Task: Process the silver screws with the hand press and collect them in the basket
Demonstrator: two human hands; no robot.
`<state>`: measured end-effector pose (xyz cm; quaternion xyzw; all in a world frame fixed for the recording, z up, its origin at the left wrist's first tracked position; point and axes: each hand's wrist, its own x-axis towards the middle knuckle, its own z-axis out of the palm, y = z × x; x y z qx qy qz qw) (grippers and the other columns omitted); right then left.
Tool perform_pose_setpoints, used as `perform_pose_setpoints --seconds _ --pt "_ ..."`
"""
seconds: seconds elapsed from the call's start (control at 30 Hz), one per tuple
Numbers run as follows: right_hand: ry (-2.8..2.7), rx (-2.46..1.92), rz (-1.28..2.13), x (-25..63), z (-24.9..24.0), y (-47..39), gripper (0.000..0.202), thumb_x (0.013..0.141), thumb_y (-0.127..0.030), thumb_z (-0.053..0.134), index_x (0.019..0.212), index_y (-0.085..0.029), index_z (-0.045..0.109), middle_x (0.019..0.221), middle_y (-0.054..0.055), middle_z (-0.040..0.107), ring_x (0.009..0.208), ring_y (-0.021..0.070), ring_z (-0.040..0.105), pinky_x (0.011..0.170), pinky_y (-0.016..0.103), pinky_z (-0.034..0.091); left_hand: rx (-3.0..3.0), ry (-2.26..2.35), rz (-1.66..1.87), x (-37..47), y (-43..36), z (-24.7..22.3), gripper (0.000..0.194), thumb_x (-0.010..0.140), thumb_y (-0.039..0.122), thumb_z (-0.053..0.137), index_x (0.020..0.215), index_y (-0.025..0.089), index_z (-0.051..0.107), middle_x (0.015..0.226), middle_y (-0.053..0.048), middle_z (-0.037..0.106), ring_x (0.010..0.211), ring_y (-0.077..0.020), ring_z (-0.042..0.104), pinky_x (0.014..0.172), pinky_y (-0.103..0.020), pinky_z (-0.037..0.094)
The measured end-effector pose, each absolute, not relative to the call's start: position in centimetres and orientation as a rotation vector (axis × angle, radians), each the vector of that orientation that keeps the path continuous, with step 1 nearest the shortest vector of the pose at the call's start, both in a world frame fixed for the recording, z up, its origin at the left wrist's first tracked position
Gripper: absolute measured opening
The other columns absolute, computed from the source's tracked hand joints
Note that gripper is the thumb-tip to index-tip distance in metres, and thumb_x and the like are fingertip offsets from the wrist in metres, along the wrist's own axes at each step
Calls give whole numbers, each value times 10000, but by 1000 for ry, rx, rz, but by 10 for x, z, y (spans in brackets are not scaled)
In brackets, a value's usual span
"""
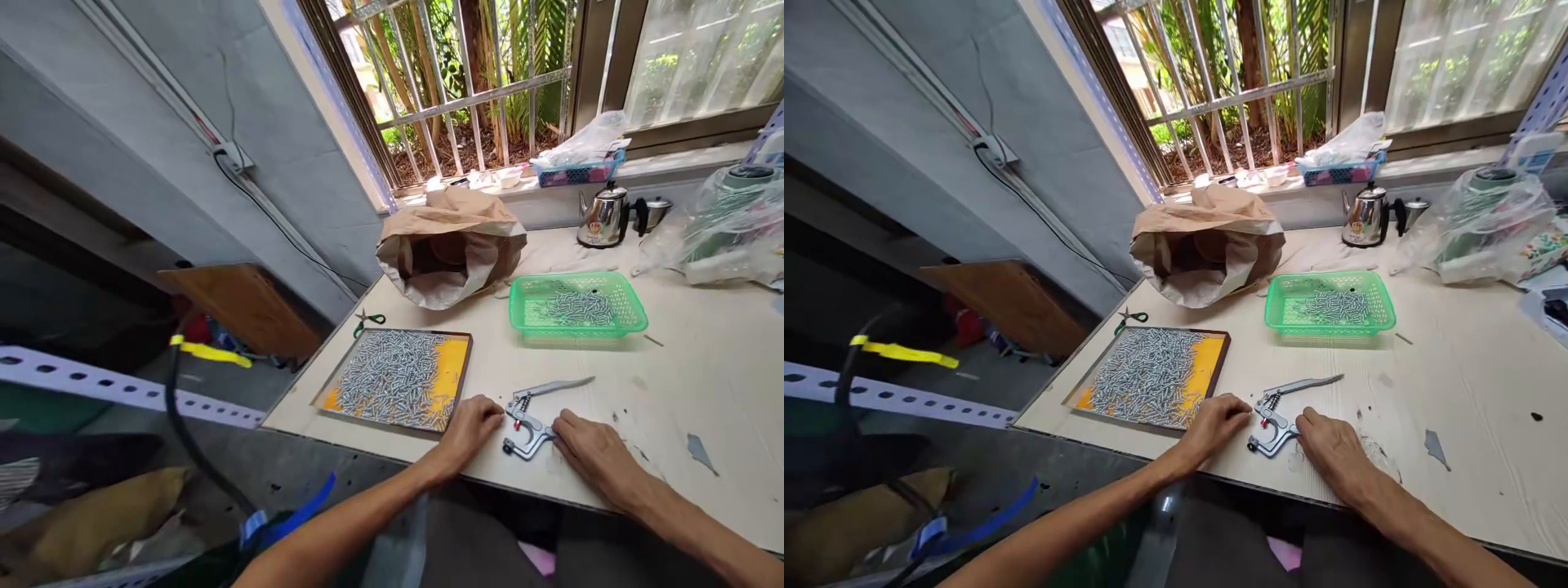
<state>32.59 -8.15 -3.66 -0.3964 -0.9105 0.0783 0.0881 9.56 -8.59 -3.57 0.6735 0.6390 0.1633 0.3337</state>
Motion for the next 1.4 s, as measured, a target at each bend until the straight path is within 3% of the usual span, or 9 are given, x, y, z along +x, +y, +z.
perform_pose_setpoints --seconds 0.1,0.23,0.57,0.8,0.93,1.03,1.13,1.4 --pt "-2645 -1079 15 326 -43 -85 228 856 -56 383 717 -224 448 666 -16 521 569 133 528 495 258 297 1179 1643 468 102 -88 -30 195 756 273 585 826 114 674 554 23 577 521 -111 523 529 -215 412" --pt "-2597 -975 -169 325 -41 -90 295 817 28 335 693 -220 437 620 -15 480 512 136 465 488 285 258 946 1593 499 112 -95 -29 262 680 353 668 736 96 661 474 52 510 436 -68 436 445 -184 350" --pt "-2765 -1013 70 326 -41 -87 277 730 52 398 762 -220 442 701 -2 503 567 146 477 505 287 245 897 1612 269 115 -91 -23 178 639 261 716 643 102 635 419 48 524 382 -72 475 438 -195 421" --pt "-2914 -1077 275 322 -25 -85 198 828 -35 434 810 -218 504 760 -1 562 626 142 523 517 269 296 840 1617 152 117 -93 -21 195 602 228 749 574 117 590 395 46 529 402 -86 516 470 -202 445" --pt "-2912 -1072 344 326 -18 -79 37 859 -217 536 882 -219 565 927 43 618 784 179 575 604 278 400 817 1619 171 115 -99 -23 188 620 221 737 576 114 590 404 45 540 391 -74 506 461 -189 437" --pt "-2855 -1070 283 332 -19 -68 486 716 -425 707 1110 -181 562 1241 163 533 1073 308 516 798 401 439 795 1606 182 114 -102 -23 211 611 247 754 580 107 600 413 40 547 385 -73 506 455 -188 436" --pt "-2852 -1091 241 337 -23 -54 851 584 -542 762 1270 -124 482 1352 238 434 1211 406 399 903 515 380 771 1615 200 115 -104 -22 213 610 246 759 581 105 602 411 39 546 384 -73 508 450 -186 440" --pt "-2863 -1164 261 333 -18 -50 853 572 -540 760 1266 -132 480 1130 156 598 1032 339 523 866 503 381 736 1661 208 121 -105 -18 256 584 267 790 590 109 589 418 40 537 403 -80 521 474 -197 467"
